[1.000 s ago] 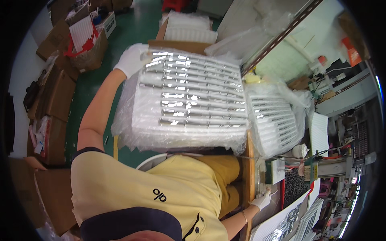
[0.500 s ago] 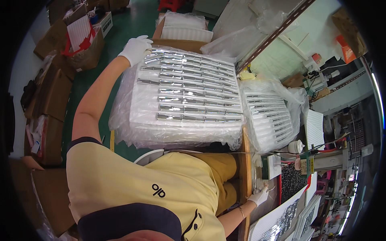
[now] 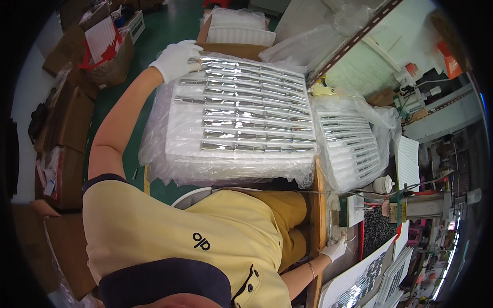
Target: Assembling metal handles or hardware components at a workstation in a factory.
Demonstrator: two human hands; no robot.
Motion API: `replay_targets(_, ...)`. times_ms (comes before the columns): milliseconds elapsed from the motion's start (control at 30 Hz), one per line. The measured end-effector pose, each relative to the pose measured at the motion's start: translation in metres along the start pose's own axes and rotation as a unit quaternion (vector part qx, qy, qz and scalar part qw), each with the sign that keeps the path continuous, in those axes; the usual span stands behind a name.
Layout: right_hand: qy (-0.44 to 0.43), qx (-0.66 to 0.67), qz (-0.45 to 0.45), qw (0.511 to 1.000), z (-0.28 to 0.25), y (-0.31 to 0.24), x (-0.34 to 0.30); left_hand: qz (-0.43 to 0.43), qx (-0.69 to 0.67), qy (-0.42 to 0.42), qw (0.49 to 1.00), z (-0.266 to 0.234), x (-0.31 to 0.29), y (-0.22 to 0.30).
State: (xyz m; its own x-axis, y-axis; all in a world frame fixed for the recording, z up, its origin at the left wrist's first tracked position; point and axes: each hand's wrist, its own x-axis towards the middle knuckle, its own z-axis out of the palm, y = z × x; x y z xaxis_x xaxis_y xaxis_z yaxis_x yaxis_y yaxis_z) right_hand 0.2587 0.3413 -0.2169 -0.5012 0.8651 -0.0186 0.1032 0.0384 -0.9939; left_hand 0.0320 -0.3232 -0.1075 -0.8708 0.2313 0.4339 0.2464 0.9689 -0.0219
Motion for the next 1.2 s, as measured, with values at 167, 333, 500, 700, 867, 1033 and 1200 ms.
replay_targets(167,-0.019,-0.053,-0.016,0.998,0.008,-0.007,0.001,-0.016,0.055,-0.033,0.998,0.004,-0.009,0.008)
replay_targets(333,-0.007,-0.090,0.044,0.995,0.001,-0.003,-0.003,-0.027,0.039,-0.058,0.997,0.005,0.000,0.013)
replay_targets(500,-0.012,-0.132,-0.001,0.991,0.005,-0.006,-0.004,-0.003,0.003,-0.038,0.999,0.018,-0.009,0.002)
replay_targets(700,-0.013,-0.151,-0.037,0.988,0.003,0.003,0.012,-0.073,0.083,-0.061,0.992,0.030,-0.005,0.008)
replay_targets(867,0.000,-0.191,-0.008,0.982,-0.019,0.018,0.033,-0.105,0.052,-0.021,0.993,0.010,-0.006,0.020)
replay_targets(1033,0.018,-0.163,-0.020,0.986,0.007,-0.004,0.000,-0.140,-0.207,0.087,0.964,0.024,-0.025,-0.022)
replay_targets(1200,-0.017,-0.112,-0.043,0.993,-0.011,0.015,0.019,-0.109,-0.218,0.029,0.969,0.008,-0.024,-0.017)
